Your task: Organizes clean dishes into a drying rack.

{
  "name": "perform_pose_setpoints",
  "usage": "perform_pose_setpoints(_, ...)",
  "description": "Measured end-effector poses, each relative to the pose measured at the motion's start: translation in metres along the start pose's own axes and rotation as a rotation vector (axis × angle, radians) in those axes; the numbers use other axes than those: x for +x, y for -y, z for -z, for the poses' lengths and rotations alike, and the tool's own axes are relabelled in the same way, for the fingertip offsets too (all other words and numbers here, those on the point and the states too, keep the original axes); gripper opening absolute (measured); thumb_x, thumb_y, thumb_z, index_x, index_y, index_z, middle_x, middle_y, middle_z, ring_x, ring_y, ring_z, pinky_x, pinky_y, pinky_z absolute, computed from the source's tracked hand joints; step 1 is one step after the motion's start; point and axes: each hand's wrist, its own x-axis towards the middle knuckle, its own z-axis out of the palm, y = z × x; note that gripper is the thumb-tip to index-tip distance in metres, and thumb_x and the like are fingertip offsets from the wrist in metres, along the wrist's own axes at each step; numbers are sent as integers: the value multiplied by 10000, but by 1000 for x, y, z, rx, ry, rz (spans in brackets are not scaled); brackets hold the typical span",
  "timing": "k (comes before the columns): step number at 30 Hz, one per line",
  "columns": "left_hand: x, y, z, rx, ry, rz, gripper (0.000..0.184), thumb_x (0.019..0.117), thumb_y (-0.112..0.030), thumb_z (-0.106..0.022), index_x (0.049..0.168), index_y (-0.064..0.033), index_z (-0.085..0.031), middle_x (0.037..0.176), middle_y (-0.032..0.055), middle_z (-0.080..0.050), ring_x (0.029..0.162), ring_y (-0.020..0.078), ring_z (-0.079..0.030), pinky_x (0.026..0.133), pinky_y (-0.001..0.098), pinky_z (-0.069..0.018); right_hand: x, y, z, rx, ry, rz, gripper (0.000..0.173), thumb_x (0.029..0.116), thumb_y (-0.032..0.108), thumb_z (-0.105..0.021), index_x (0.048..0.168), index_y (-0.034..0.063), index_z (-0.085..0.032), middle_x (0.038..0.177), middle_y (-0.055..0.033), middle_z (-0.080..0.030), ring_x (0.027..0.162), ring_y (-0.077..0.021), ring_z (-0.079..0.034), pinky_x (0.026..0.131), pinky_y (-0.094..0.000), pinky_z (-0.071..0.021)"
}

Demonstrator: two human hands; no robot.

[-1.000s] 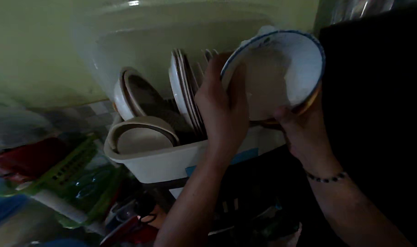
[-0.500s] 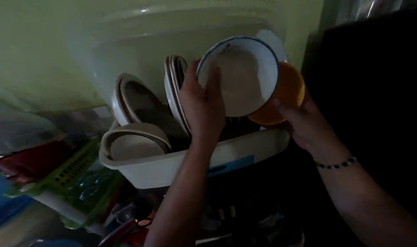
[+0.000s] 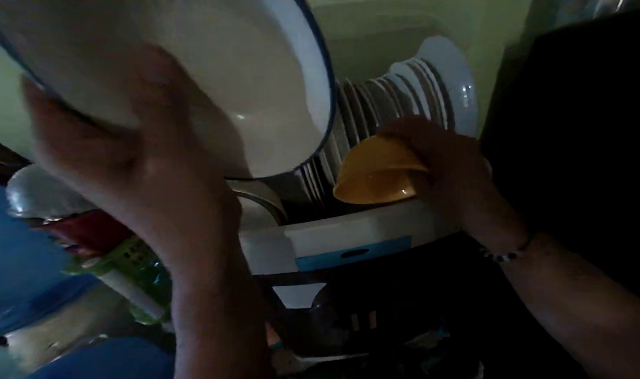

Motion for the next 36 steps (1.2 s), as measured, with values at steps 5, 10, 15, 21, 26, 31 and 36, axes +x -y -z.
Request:
perform_pose_setpoints(5,-3,91,63,-22,-43,-200,394,995,-188,-695,1310,-10,-540,1165,35,-669,1075,160,-672,921,392,-592,21,16,-28,-44,52,203,504,860,-56,-641,1318,152,-675,1244,-138,-676,1058,-337,-688,788,-513,-582)
perform_pose_setpoints(10,3,-29,33,50,-19,99,345,982,-160,-696,1237,3,-531,1083,22,-684,1014,140,-699,920,357,-605,25,-13,-1,-33,159,114,441,913,-30,-624,1301,161,-712,1195,-180,-675,1065,-371,-663,881,-581,-535)
perform_pose_setpoints(15,0,-35,27,20,25,128,378,985,-175,-691,1253,34,-524,1097,38,-685,1025,147,-698,937,361,-601,20,-58,21,-149,247,-117,347,904,-47,-655,1184,134,-749,1150,-173,-696,1096,-390,-654,911,-644,-507)
perform_pose_setpoints(21,-15,-37,13,-13,66,180,304,983,-150,-685,1219,-40,-526,1058,-54,-687,980,54,-700,884,265,-611,19,-59,32,-254,351,-374,385,943,2,-664,1296,153,-681,1279,-207,-647,1179,-457,-610,924,-700,-477)
perform_pose_setpoints(26,-21,-38,5,18,127,142,289,994,-151,-659,1216,-41,-510,1059,-90,-665,984,3,-678,890,235,-599,16,-49,37,-237,329,-493,543,926,103,-742,1419,178,-530,1220,-193,-652,1088,-445,-639,860,-695,-503)
perform_pose_setpoints(31,-31,-41,-5,-26,189,153,251,1004,-109,-635,1217,-42,-520,1046,-108,-678,964,-11,-687,875,225,-606,5,-8,42,70,-97,-138,447,948,273,-714,1334,68,-617,1204,-119,-656,1046,-177,-660,849,-329,-580)
perform_pose_setpoints(36,-39,-45,-15,-8,286,89,212,1015,-98,-612,1192,6,-561,1025,-74,-681,930,-47,-672,844,176,-590,13,49,3,835,82,52,1059,818,353,-855,1609,56,-216,1459,-78,-515,1211,-108,-621,932,-246,-605)
